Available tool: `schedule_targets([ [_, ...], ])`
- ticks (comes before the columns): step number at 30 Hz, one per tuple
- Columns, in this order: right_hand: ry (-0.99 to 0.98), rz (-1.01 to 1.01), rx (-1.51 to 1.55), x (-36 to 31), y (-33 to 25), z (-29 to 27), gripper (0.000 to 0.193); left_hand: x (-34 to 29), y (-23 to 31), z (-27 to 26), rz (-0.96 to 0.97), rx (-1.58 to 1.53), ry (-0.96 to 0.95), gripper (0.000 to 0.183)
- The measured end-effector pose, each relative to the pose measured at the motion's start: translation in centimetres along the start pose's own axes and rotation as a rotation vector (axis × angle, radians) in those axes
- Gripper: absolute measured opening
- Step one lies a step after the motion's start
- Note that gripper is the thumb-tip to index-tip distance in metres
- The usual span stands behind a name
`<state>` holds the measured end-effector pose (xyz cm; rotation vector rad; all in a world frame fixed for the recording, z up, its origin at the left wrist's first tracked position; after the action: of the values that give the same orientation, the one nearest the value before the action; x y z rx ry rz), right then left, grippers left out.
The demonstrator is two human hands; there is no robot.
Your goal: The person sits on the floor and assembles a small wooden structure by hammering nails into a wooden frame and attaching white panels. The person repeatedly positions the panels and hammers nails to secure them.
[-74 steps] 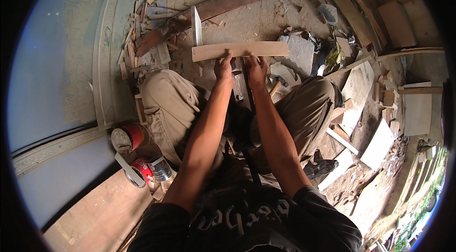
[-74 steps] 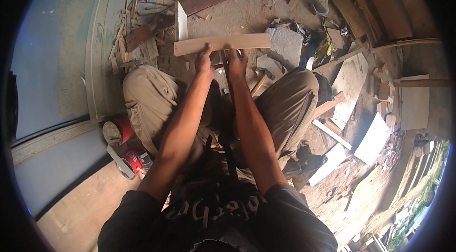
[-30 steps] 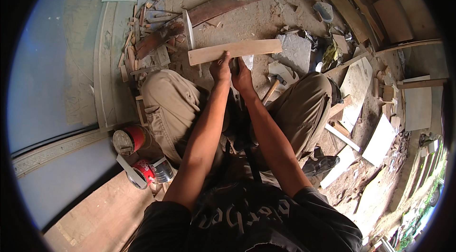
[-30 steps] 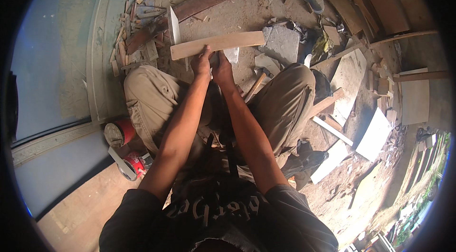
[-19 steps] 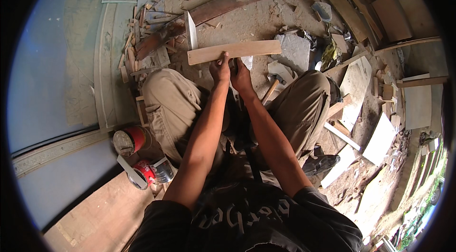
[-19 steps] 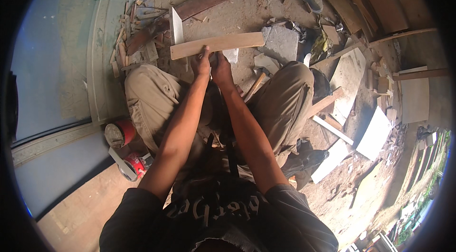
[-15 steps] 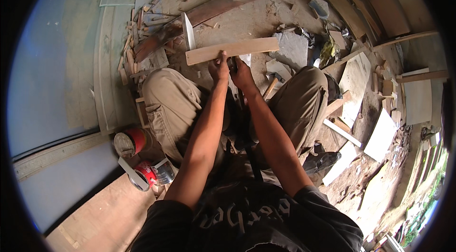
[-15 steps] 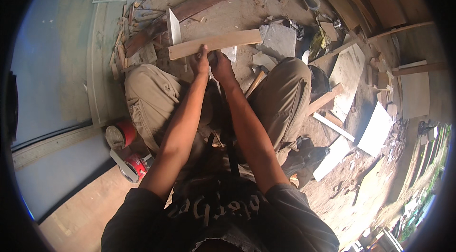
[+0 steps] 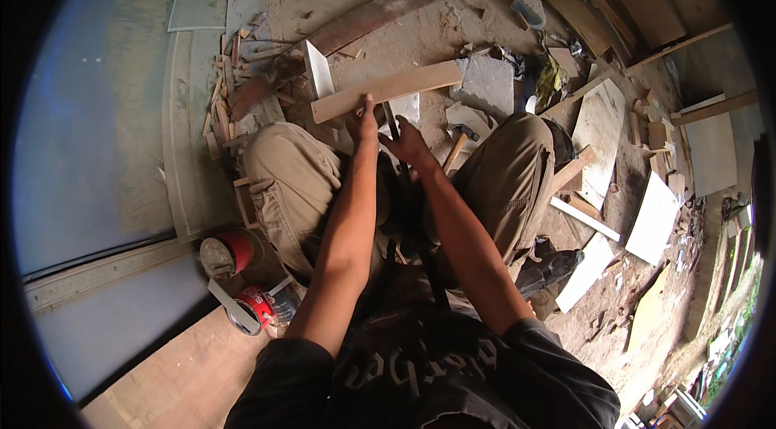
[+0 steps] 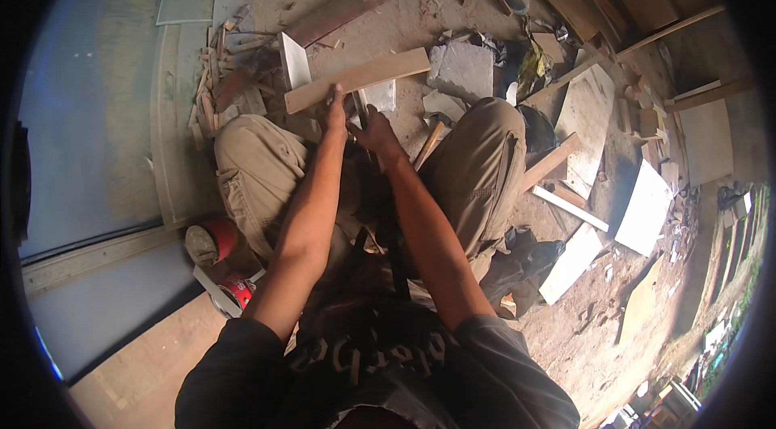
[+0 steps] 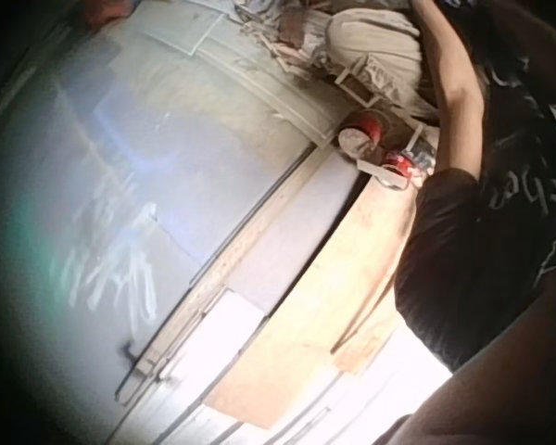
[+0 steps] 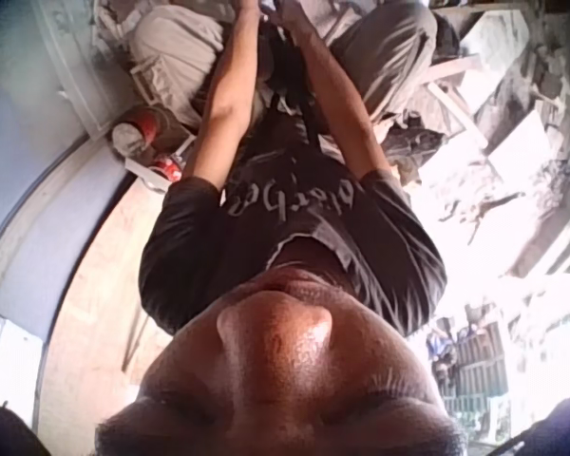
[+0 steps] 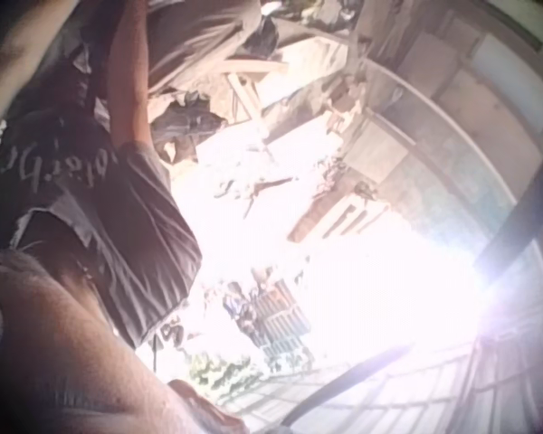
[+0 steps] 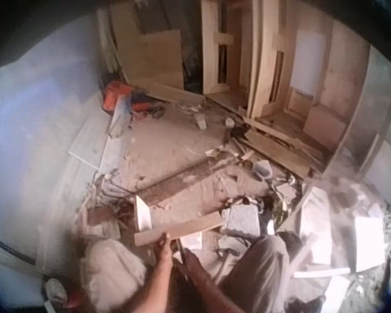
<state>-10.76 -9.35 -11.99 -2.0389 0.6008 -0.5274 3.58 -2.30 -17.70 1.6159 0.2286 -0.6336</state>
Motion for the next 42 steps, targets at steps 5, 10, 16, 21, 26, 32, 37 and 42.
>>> schedule_targets([
  [5, 0.039, 0.113, -0.004, -1.6, 0.7, 1.5, 0.060, -0.1, -1.1, 0.6, -0.183, -0.300, -0.286, 0.059],
  [10, 0.045, 0.070, -0.170, -1.8, -1.3, 2.3, 0.048, -1.3, -2.0, -1.7, -0.437, -0.273, -0.379, 0.058],
  [16, 0.075, 0.101, -0.288, -2.1, -2.3, 2.3, 0.043, -2.5, -2.1, -5.3, -0.625, 0.111, -0.416, 0.060],
  [21, -0.032, 0.138, -0.260, -1.8, -2.8, 2.3, 0.050, -2.4, 2.5, -7.8, 0.280, 0.856, -0.126, 0.046],
  [26, -0.045, 0.092, -0.348, -2.5, -3.4, 2.6, 0.063, -5.4, 1.6, -7.7, 0.326, 0.795, -0.319, 0.036],
  [32, -0.159, 0.112, -0.287, -3.5, -2.8, 4.0, 0.075, -5.2, 0.0, -8.1, 0.271, 0.813, -0.411, 0.041],
  [37, -0.190, 0.037, -0.203, -4.0, -1.9, 4.9, 0.074, -4.4, 0.3, -8.3, 0.275, 0.767, -0.466, 0.040],
  [42, -0.041, -0.066, -0.162, -3.4, -0.3, 2.5, 0.062, -5.2, 2.5, -7.6, 0.337, 0.600, -0.426, 0.027],
])
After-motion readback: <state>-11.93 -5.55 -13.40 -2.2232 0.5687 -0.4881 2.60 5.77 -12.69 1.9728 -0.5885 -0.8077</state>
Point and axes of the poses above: each hand's wrist, its own x-axis towards the middle knuckle, its own z-axis out of the palm, y = z × x, the point moved 8 cm from there along x, towards the middle knuckle, and after that the axes turned 12 degrees about -z, right-handed, at the moved point
